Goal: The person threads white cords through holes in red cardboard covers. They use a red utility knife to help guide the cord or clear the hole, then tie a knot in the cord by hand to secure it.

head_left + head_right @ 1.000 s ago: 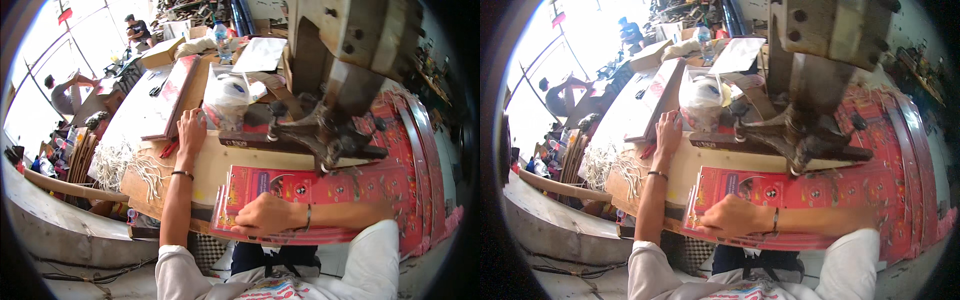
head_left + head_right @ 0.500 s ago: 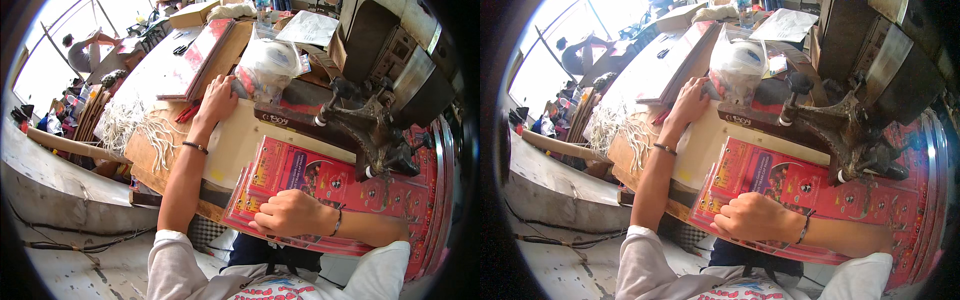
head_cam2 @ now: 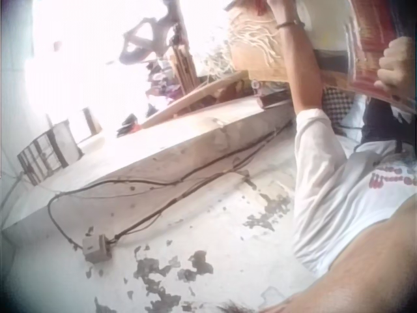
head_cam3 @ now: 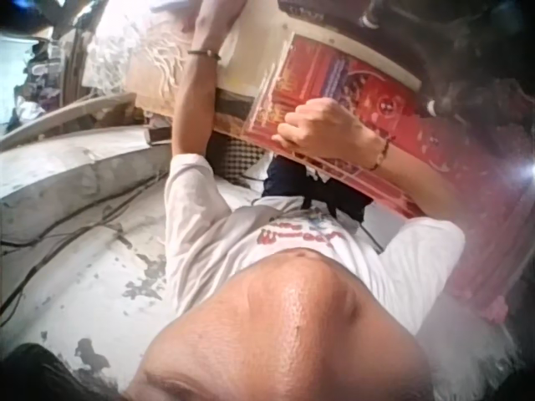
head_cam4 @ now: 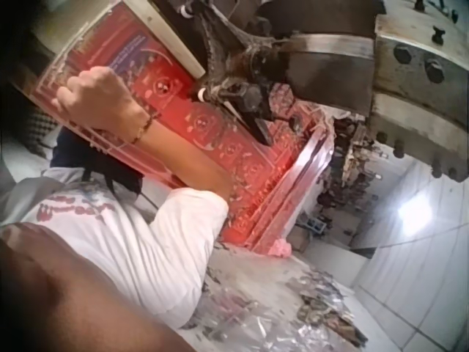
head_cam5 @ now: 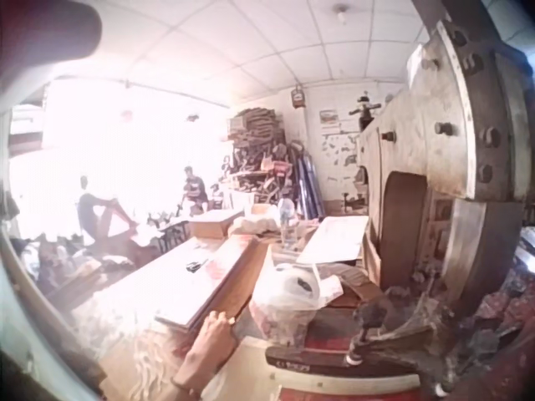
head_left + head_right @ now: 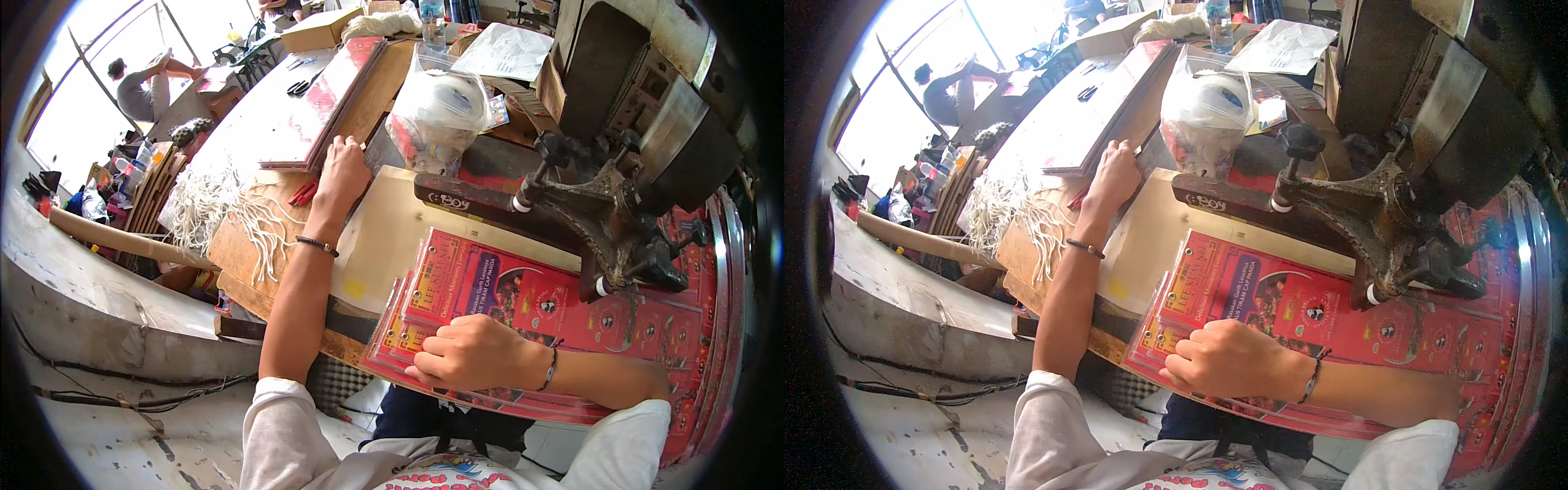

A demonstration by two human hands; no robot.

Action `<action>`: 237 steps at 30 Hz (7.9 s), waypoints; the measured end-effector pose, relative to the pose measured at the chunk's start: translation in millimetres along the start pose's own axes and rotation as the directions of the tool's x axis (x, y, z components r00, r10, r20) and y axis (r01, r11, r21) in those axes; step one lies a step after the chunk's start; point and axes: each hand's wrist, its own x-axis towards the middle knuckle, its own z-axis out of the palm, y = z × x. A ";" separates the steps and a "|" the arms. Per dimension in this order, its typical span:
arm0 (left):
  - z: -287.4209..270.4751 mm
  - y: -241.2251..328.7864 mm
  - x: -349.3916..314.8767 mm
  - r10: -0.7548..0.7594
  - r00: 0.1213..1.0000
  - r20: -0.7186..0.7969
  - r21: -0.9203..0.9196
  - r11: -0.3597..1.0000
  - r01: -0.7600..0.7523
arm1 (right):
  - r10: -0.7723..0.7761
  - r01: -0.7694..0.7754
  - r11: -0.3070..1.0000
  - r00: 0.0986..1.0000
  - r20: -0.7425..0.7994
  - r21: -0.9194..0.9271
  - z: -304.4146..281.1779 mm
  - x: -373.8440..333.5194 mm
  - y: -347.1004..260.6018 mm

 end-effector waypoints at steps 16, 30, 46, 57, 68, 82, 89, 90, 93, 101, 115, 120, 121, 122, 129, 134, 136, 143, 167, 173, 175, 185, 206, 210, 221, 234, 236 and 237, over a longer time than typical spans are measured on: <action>-10.2 -11.3 -1.0 0.041 0.999 -0.031 0.227 0.973 -0.033 | 0.034 -0.035 0.999 0.997 0.067 0.015 -5.1 3.1 -1.2; -63.3 -2.5 -11.4 0.164 0.949 0.268 -0.187 0.975 -0.115 | 0.052 -0.053 0.999 0.993 0.104 0.009 -1.1 2.2 0.4; -79.4 15.4 -21.4 0.455 0.302 0.838 -0.525 0.823 0.215 | 0.082 -0.086 0.996 0.987 0.138 0.027 -6.6 6.1 -1.6; -78.7 53.1 -36.6 0.817 0.551 0.171 -0.982 0.098 0.160 | 0.743 -0.415 0.351 0.669 0.020 0.839 -7.7 3.2 21.3; -72.2 64.1 -39.9 0.688 0.664 0.292 -0.956 0.205 0.208 | 0.758 -0.318 0.082 0.636 0.148 0.945 -15.9 11.6 13.6; -80.7 27.5 -22.3 0.602 0.732 0.320 -0.900 0.433 0.038 | 0.767 -0.230 0.120 0.640 0.057 0.966 -14.4 5.6 16.0; -87.1 28.4 -23.6 0.694 0.527 0.491 -0.842 0.533 0.083 | 0.607 -0.285 0.520 0.787 -0.113 0.805 -16.9 -3.4 20.1; -85.1 29.9 -25.0 0.691 0.527 0.495 -0.840 0.536 0.085 | 0.562 -0.263 0.581 0.815 -0.145 0.770 -17.9 -4.4 20.2; -74.6 44.2 -27.9 0.775 0.395 0.494 -0.869 0.420 0.262 | 0.492 -0.236 0.669 0.851 -0.183 0.704 -25.1 -2.5 21.1; -65.0 50.2 -28.0 0.792 0.330 0.513 -0.847 0.404 0.346 | 0.523 -0.223 0.584 0.839 -0.152 0.781 -17.0 -6.0 18.7; -68.1 48.8 -29.5 0.746 0.343 0.570 -0.809 0.440 0.389 | 0.536 -0.201 0.488 0.837 -0.110 0.850 -17.3 -9.0 15.5; -69.0 48.2 -29.1 0.749 0.349 0.563 -0.816 0.434 0.383 | 0.521 -0.179 0.467 0.847 -0.106 0.866 -15.9 -11.1 17.3; -69.2 48.4 -29.4 0.744 0.361 0.562 -0.817 0.434 0.378 | 0.522 -0.179 0.468 0.846 -0.107 0.866 -15.6 -10.9 17.3; -69.0 49.2 -29.7 0.744 0.360 0.563 -0.817 0.435 0.378 | 0.527 -0.177 0.463 0.843 -0.109 0.868 -15.1 -10.6 17.3; -65.0 50.9 -28.9 0.734 0.405 0.545 -0.829 0.401 0.389 | 0.567 -0.191 0.449 0.816 -0.113 0.873 -13.5 -10.3 18.4; -62.4 46.8 -29.8 0.748 0.420 0.514 -0.839 0.336 0.429 | 0.597 -0.178 0.346 0.799 -0.069 0.921 -15.2 -11.2 20.3; -64.1 46.2 -29.4 0.745 0.418 0.520 -0.848 0.396 0.351 | 0.557 -0.190 0.388 0.828 -0.065 0.902 -15.5 -13.6 19.5; -63.3 44.1 -28.1 0.756 0.381 0.532 -0.839 0.411 0.356 | 0.502 -0.151 0.434 0.859 -0.100 0.888 -15.4 -16.2 18.5; -55.8 45.2 -29.3 0.764 0.353 0.540 -0.814 0.368 0.448 | 0.509 -0.072 0.382 0.849 -0.145 0.921 -7.6 -19.1 15.9; -50.6 42.2 -29.0 0.806 0.343 0.483 -0.849 0.336 0.407 | 0.539 -0.108 0.368 0.834 -0.117 0.924 -10.5 -14.8 16.8; -51.8 43.2 -30.2 0.751 0.415 0.513 -0.836 0.328 0.439 | 0.585 -0.119 0.328 0.804 -0.103 0.937 -11.0 -11.0 17.2; -33.0 29.7 -22.2 0.876 0.230 0.424 -0.896 0.367 0.251 | 0.450 -0.051 0.420 0.879 -0.159 0.906 -9.8 -18.4 20.5; -43.1 38.2 -25.0 0.829 0.332 0.449 -0.886 0.368 0.281 | 0.422 -0.028 0.466 0.886 -0.195 0.884 -6.6 -18.8 21.3; -47.4 38.6 -26.2 0.823 0.321 0.469 -0.872 0.375 0.314 | 0.444 -0.023 0.428 0.876 -0.187 0.904 -6.7 -18.7 19.8; -47.3 37.2 -27.1 0.809 0.360 0.464 -0.855 0.303 0.421 | 0.513 -0.096 0.392 0.848 -0.132 0.915 -11.7 -16.2 20.7; -46.5 38.1 -26.8 0.837 0.312 0.449 -0.847 0.287 0.447 | 0.489 -0.070 0.427 0.857 -0.165 0.901 -7.0 -18.5 17.5; -47.5 41.2 -27.0 0.838 0.322 0.440 -0.858 0.288 0.424 | 0.510 -0.069 0.406 0.845 -0.163 0.911 -5.4 -21.2 18.6; -48.6 42.6 -27.1 0.840 0.329 0.431 -0.869 0.289 0.401 | 0.475 -0.065 0.439 0.863 -0.171 0.896 -4.8 -23.8 20.7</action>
